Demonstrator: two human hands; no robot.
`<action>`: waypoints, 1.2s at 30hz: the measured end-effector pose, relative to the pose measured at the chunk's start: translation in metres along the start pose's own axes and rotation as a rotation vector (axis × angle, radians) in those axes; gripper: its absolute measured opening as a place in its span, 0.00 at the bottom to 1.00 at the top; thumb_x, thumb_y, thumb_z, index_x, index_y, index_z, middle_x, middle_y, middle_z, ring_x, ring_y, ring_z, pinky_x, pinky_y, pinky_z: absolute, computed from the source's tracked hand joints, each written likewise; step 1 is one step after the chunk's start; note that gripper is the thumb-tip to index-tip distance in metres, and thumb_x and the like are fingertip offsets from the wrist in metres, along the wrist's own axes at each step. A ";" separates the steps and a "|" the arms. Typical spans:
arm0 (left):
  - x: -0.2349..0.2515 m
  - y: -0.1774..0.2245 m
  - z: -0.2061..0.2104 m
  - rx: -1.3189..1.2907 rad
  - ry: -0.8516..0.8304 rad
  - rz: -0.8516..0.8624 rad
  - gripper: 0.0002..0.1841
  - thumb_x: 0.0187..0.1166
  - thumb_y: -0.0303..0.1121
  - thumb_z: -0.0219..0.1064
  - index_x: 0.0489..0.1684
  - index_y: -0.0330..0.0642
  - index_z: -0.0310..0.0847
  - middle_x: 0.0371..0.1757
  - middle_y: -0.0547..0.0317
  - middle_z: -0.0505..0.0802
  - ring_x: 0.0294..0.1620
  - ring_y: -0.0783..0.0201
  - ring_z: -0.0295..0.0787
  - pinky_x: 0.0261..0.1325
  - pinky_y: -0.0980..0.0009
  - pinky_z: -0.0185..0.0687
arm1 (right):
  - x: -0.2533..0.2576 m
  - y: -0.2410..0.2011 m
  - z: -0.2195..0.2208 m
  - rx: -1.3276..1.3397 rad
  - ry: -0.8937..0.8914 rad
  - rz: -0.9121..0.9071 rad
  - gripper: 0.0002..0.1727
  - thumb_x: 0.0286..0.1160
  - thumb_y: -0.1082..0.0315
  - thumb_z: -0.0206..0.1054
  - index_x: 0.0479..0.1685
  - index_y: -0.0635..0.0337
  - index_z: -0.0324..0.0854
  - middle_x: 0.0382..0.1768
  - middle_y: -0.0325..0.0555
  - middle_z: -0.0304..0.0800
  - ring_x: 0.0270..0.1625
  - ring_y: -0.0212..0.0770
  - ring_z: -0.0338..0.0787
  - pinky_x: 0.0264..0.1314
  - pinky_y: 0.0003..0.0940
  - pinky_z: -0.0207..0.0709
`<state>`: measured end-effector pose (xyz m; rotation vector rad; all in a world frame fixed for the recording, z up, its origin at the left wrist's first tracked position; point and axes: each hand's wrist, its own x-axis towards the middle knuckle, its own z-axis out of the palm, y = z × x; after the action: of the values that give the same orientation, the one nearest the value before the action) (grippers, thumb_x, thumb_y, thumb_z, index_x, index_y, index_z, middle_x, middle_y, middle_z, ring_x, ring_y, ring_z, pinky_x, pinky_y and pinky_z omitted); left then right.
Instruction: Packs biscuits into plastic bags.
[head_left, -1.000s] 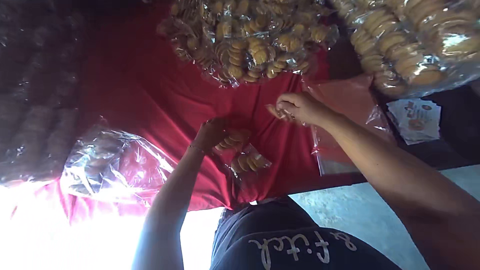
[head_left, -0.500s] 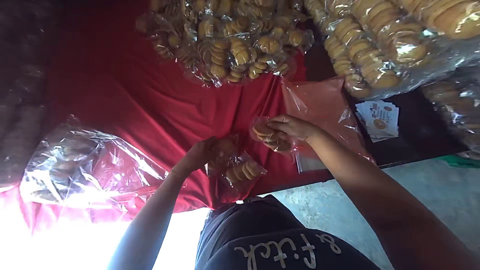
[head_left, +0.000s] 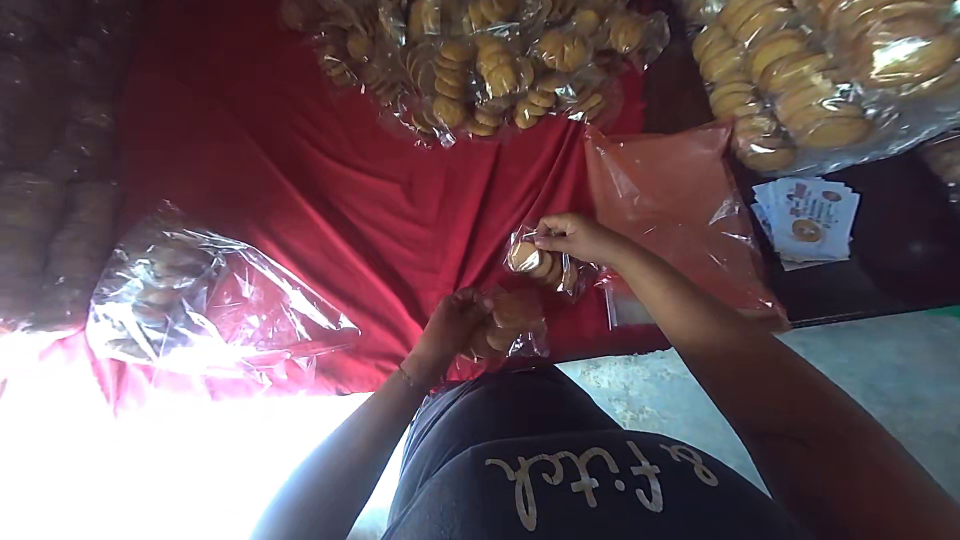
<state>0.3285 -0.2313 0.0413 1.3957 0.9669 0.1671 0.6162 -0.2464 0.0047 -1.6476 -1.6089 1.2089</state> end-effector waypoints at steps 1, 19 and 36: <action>-0.002 -0.006 0.001 0.115 0.054 0.038 0.06 0.82 0.29 0.66 0.43 0.34 0.83 0.43 0.59 0.87 0.45 0.71 0.84 0.54 0.72 0.81 | -0.003 -0.001 0.002 0.013 -0.036 0.003 0.07 0.80 0.73 0.65 0.39 0.70 0.83 0.27 0.45 0.83 0.32 0.33 0.80 0.41 0.35 0.75; 0.002 -0.050 0.001 0.829 0.119 0.927 0.16 0.79 0.51 0.69 0.62 0.62 0.86 0.69 0.42 0.85 0.70 0.45 0.80 0.72 0.48 0.70 | -0.033 -0.021 0.045 0.042 -0.078 -0.289 0.17 0.77 0.60 0.68 0.52 0.64 0.92 0.62 0.56 0.86 0.66 0.45 0.84 0.72 0.39 0.76; 0.003 -0.052 0.021 0.895 0.209 0.981 0.07 0.80 0.49 0.68 0.51 0.70 0.88 0.60 0.51 0.84 0.66 0.52 0.78 0.77 0.52 0.60 | -0.094 0.015 0.106 -0.132 0.145 -0.367 0.50 0.66 0.37 0.71 0.86 0.60 0.66 0.86 0.61 0.65 0.89 0.54 0.64 0.88 0.49 0.59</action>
<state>0.3213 -0.2568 -0.0079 2.6549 0.4182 0.6752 0.5424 -0.3618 -0.0352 -1.3972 -1.8288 0.7957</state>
